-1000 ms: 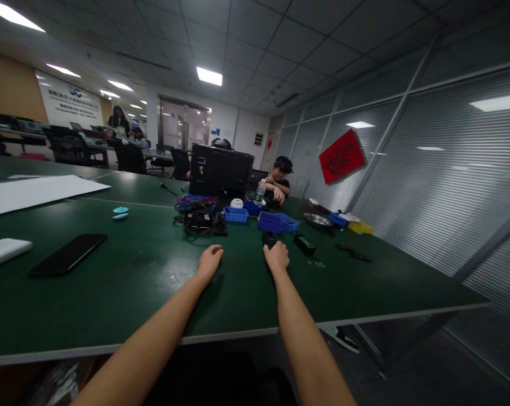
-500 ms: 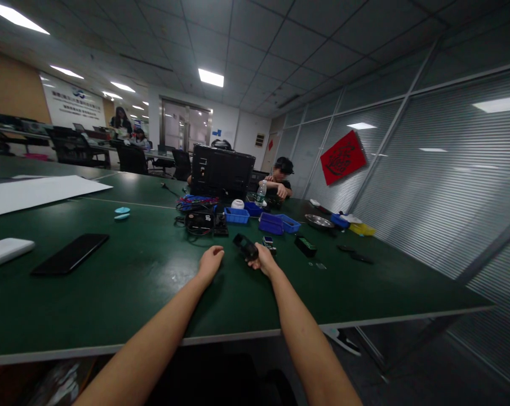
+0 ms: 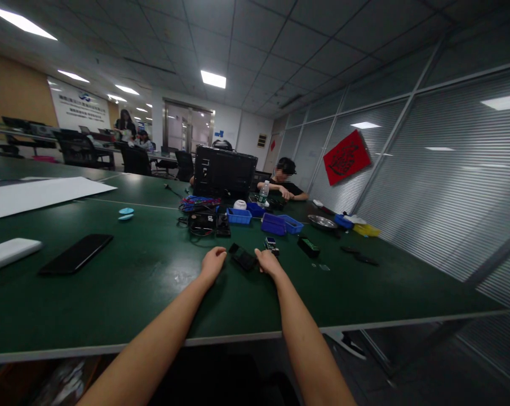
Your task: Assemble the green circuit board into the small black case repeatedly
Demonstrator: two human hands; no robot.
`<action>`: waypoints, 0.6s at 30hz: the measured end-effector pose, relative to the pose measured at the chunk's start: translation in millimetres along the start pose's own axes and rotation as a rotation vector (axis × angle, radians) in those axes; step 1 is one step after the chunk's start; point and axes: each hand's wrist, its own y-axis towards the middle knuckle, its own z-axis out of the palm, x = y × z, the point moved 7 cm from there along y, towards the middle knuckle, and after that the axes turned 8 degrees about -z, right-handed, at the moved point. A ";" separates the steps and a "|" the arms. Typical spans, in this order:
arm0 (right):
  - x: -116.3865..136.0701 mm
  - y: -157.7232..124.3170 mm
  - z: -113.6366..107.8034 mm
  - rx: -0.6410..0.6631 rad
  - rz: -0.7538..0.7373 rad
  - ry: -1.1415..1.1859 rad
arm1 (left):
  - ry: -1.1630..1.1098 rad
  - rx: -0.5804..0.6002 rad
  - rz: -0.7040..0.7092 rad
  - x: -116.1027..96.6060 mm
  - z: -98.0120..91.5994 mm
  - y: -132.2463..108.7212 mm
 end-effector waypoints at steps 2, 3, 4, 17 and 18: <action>5.5 -4.2 -15.2 -0.170 0.026 -0.119 | 0.001 0.001 -0.010 -1.1 -0.5 -1.2; 11.7 -7.2 -20.5 -0.240 0.004 -0.131 | 0.000 0.001 -0.016 -1.7 -0.8 -1.8; 20.6 -10.3 -23.2 -0.285 -0.059 -0.111 | -0.002 0.003 -0.020 -2.3 -1.1 -2.3; 62.2 -18.4 -0.5 -0.196 -0.432 0.040 | -0.016 -0.001 -0.017 -2.1 -1.6 -2.3; 52.7 -14.3 -4.5 -0.208 -0.350 0.022 | -0.015 -0.001 -0.020 -1.6 -1.5 -2.1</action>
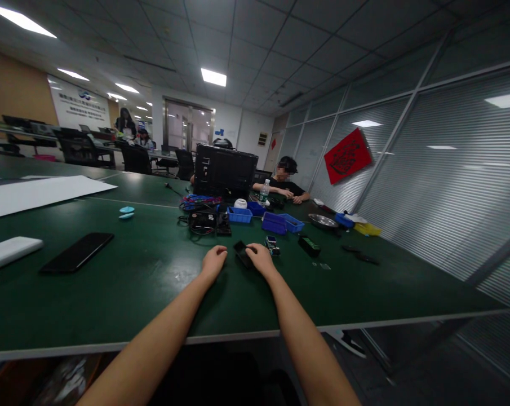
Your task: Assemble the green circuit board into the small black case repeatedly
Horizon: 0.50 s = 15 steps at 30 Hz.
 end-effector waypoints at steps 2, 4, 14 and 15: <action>-17.9 0.9 -7.4 -0.007 0.127 -0.059 | 0.003 0.001 -0.004 1.2 0.4 0.9; -29.9 0.4 -13.3 -0.026 0.206 -0.098 | 0.005 0.004 -0.004 1.8 0.4 1.9; -23.1 5.1 2.5 0.018 0.167 -0.092 | 0.253 0.010 0.322 -36.9 10.0 -32.8; -23.9 4.0 -4.3 -0.027 0.178 -0.103 | 0.288 0.019 0.385 -41.8 13.9 -39.1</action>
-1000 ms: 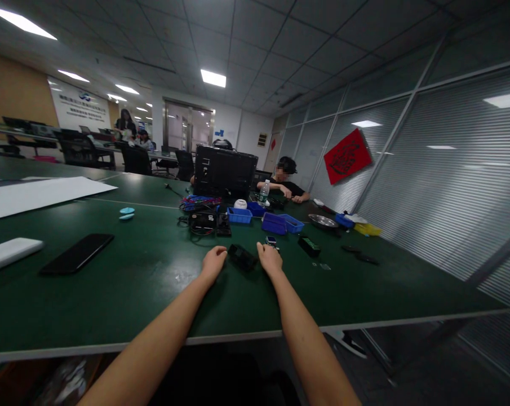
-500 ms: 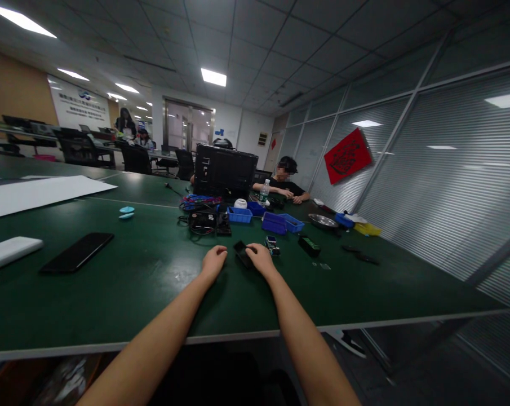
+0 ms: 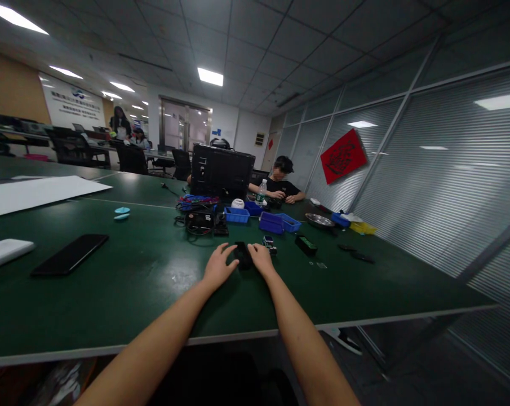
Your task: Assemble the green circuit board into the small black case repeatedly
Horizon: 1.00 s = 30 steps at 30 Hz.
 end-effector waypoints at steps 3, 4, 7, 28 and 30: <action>-18.6 -5.8 -32.8 -0.226 0.145 -0.069 | 0.070 0.053 0.080 -10.0 8.5 -7.8; -27.7 -8.6 -42.7 -0.285 0.216 -0.096 | 0.089 0.072 0.085 -10.2 10.9 -8.9; -51.6 -11.6 -55.0 -0.294 0.359 -0.152 | 0.134 0.103 0.098 -8.3 14.5 -9.4; -46.5 -1.4 -13.2 -0.056 0.237 -0.278 | 0.199 0.143 0.124 -14.8 14.6 -10.8; -47.5 0.6 -9.4 -0.029 0.219 -0.265 | 0.193 0.142 0.134 -13.8 15.4 -10.2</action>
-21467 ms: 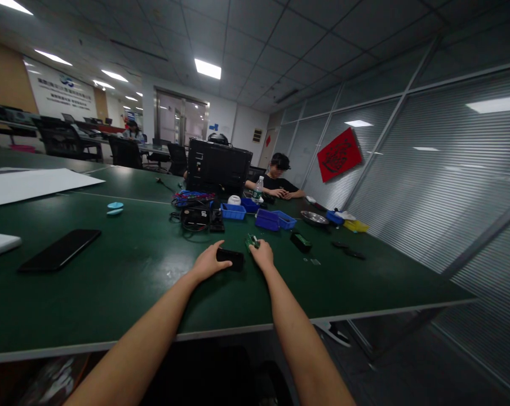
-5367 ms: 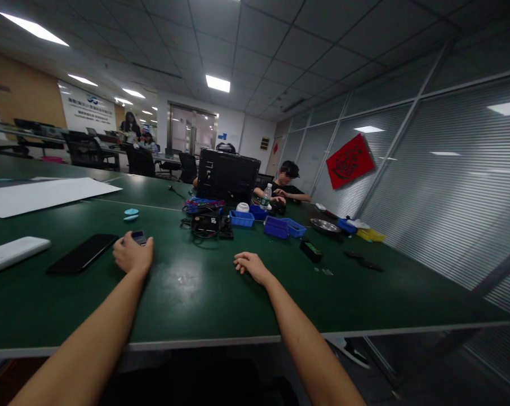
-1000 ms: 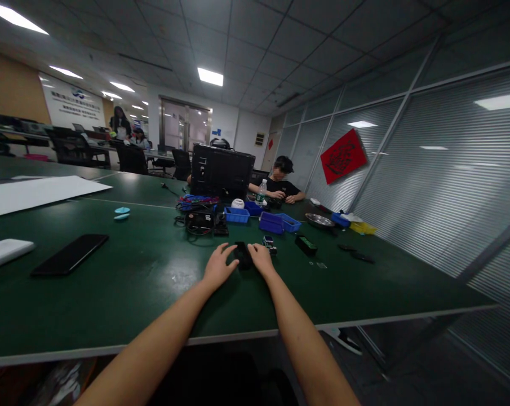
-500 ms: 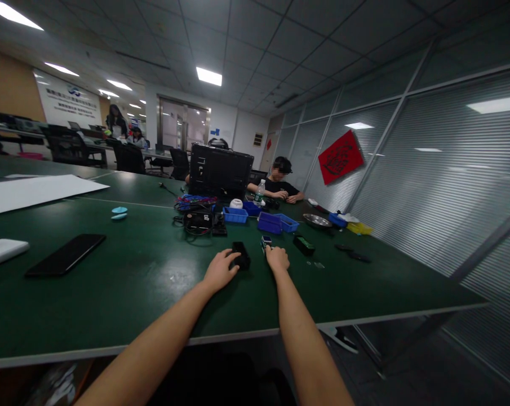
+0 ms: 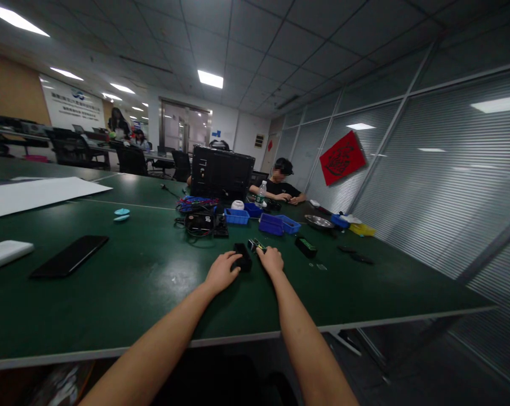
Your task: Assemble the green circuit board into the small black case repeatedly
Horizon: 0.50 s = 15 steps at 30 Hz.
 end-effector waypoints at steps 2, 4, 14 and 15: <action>1.8 1.8 1.3 -0.020 -0.040 0.018 | -0.006 -0.003 0.007 0.4 0.3 0.4; 5.4 2.7 -0.6 -0.085 -0.098 0.036 | -0.009 -0.005 0.016 0.2 0.1 0.5; 24.5 -0.8 2.4 -0.121 -0.299 0.133 | 0.003 0.018 -0.030 -0.5 -0.8 -1.1; 23.8 -0.8 3.4 -0.108 -0.286 0.128 | 0.004 0.020 -0.032 -1.0 -1.4 -1.2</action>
